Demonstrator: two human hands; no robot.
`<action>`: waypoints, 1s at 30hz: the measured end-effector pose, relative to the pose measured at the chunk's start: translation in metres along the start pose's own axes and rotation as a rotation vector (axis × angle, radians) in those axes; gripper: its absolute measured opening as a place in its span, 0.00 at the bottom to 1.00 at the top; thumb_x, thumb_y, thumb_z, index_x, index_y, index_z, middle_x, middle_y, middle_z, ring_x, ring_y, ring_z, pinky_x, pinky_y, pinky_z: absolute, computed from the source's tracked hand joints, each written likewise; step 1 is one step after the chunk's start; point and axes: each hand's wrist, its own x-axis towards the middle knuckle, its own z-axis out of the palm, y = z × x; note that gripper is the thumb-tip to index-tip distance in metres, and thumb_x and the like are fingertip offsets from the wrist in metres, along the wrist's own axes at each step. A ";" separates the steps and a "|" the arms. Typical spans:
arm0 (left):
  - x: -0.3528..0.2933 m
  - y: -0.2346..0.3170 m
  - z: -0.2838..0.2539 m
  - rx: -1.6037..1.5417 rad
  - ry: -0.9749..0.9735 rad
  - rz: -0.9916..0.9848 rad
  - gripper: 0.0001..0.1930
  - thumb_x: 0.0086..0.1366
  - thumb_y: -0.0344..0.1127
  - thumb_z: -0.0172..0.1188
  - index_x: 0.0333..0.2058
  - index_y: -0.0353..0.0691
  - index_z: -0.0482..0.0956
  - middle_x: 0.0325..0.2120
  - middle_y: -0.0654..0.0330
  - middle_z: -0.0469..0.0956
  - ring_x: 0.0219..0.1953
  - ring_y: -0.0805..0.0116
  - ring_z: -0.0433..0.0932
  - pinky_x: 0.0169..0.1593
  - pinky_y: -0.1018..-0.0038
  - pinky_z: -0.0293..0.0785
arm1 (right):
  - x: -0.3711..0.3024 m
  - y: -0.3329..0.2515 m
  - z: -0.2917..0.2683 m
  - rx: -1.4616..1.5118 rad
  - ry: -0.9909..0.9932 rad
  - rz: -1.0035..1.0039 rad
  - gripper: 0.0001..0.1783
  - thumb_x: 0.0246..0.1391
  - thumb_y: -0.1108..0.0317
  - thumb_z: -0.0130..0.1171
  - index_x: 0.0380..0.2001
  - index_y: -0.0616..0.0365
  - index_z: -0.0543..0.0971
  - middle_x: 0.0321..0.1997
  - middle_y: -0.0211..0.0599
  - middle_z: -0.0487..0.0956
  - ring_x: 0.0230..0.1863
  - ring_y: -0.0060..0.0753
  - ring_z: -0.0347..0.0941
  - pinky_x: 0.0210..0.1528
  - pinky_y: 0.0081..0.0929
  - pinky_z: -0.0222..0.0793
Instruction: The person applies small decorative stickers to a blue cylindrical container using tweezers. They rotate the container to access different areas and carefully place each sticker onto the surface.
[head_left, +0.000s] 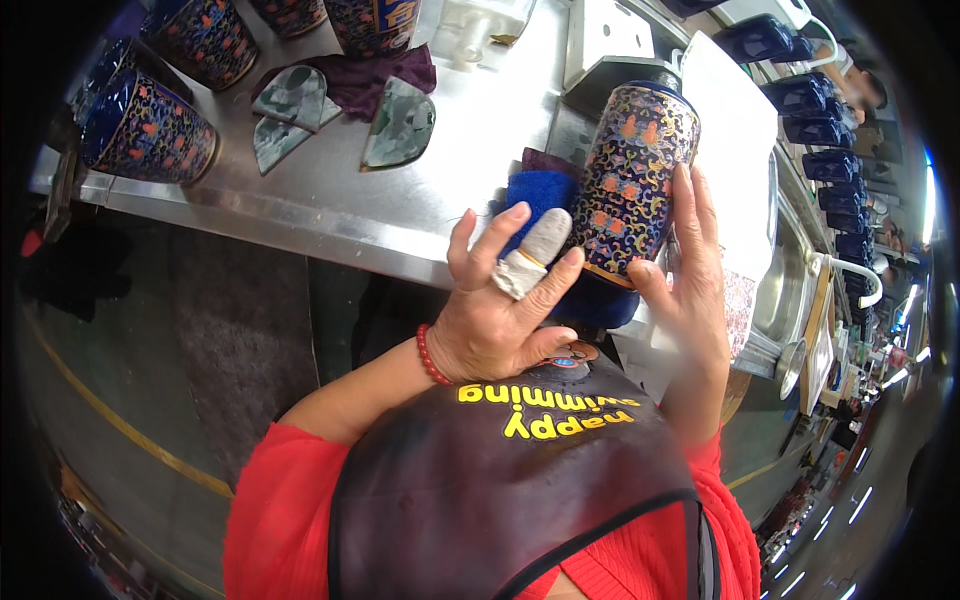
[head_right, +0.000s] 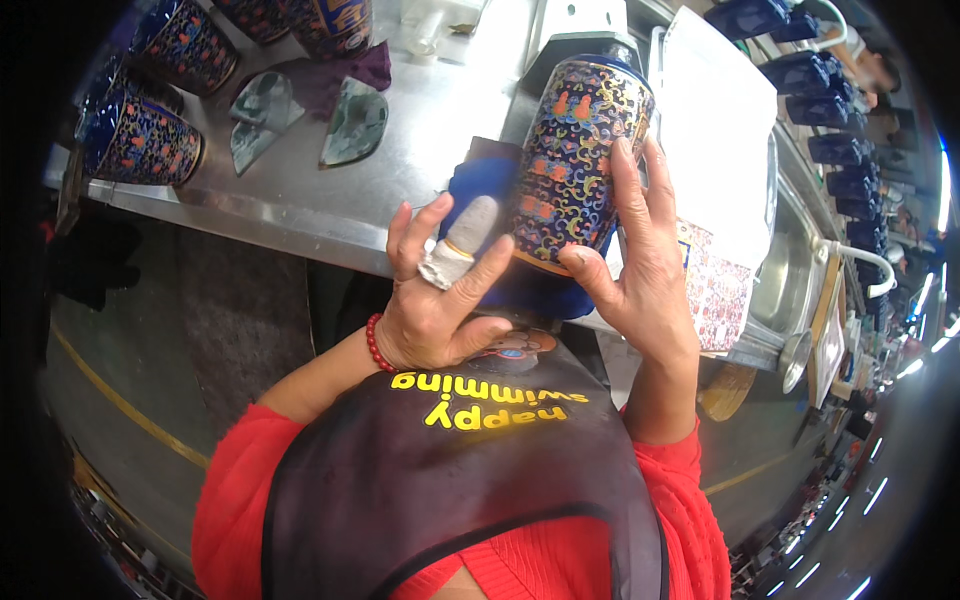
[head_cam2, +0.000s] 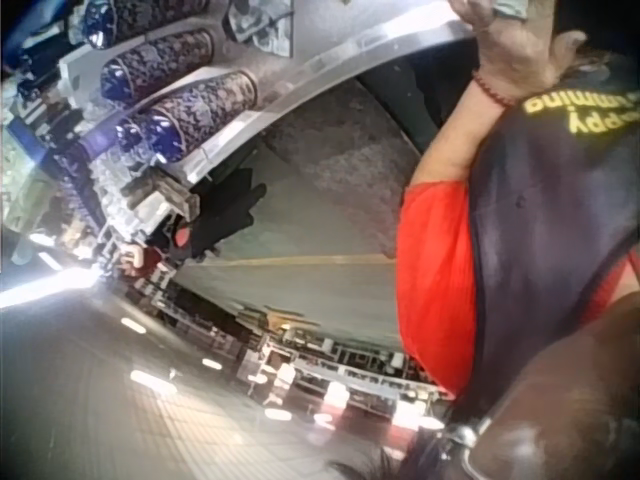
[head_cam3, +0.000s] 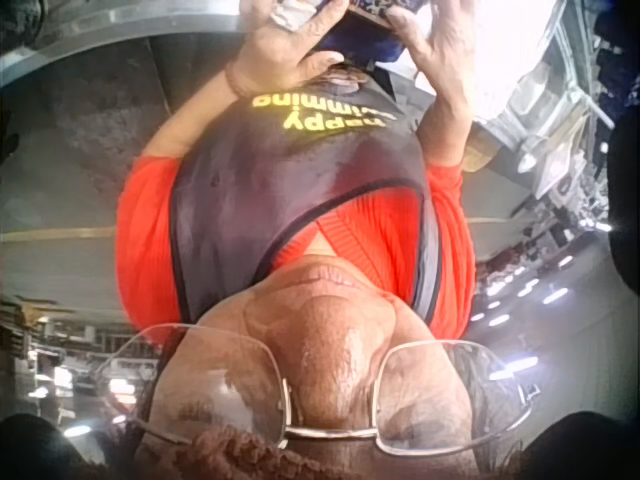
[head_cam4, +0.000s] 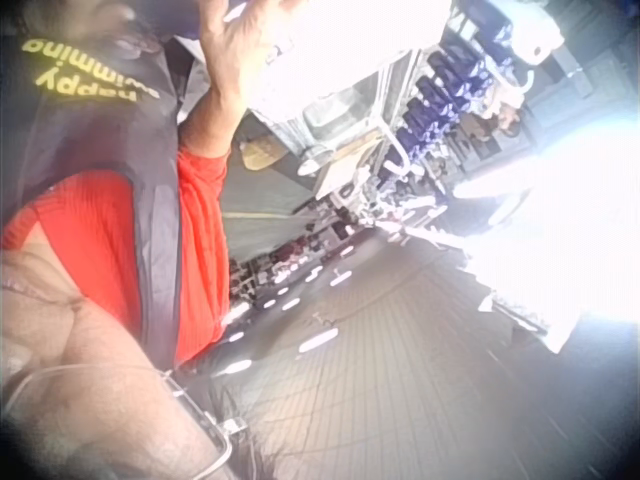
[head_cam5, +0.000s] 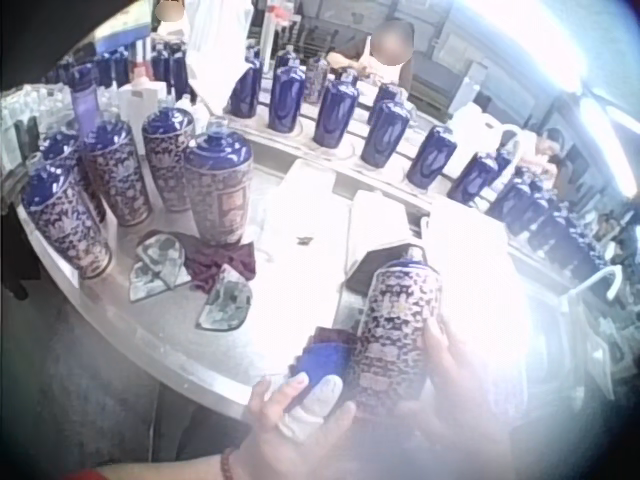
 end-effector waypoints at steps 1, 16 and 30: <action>-0.001 -0.001 -0.001 -0.012 0.001 -0.022 0.33 0.71 0.62 0.52 0.59 0.40 0.80 0.61 0.41 0.71 0.69 0.42 0.58 0.73 0.45 0.39 | 0.000 0.001 0.000 0.009 0.002 -0.001 0.49 0.57 0.44 0.67 0.73 0.59 0.61 0.76 0.69 0.54 0.75 0.65 0.57 0.70 0.47 0.62; 0.004 0.002 0.000 0.025 -0.012 0.026 0.32 0.71 0.61 0.52 0.59 0.40 0.80 0.61 0.43 0.71 0.69 0.43 0.59 0.73 0.44 0.40 | 0.001 0.001 -0.002 -0.017 -0.003 -0.028 0.50 0.57 0.43 0.67 0.74 0.58 0.61 0.75 0.69 0.55 0.75 0.66 0.57 0.69 0.48 0.62; 0.006 0.001 0.003 -0.033 -0.009 0.008 0.33 0.72 0.60 0.52 0.62 0.39 0.77 0.58 0.43 0.76 0.69 0.43 0.59 0.73 0.45 0.39 | 0.000 0.004 -0.003 0.014 -0.021 -0.024 0.53 0.55 0.40 0.67 0.74 0.59 0.60 0.76 0.69 0.52 0.75 0.65 0.55 0.70 0.48 0.61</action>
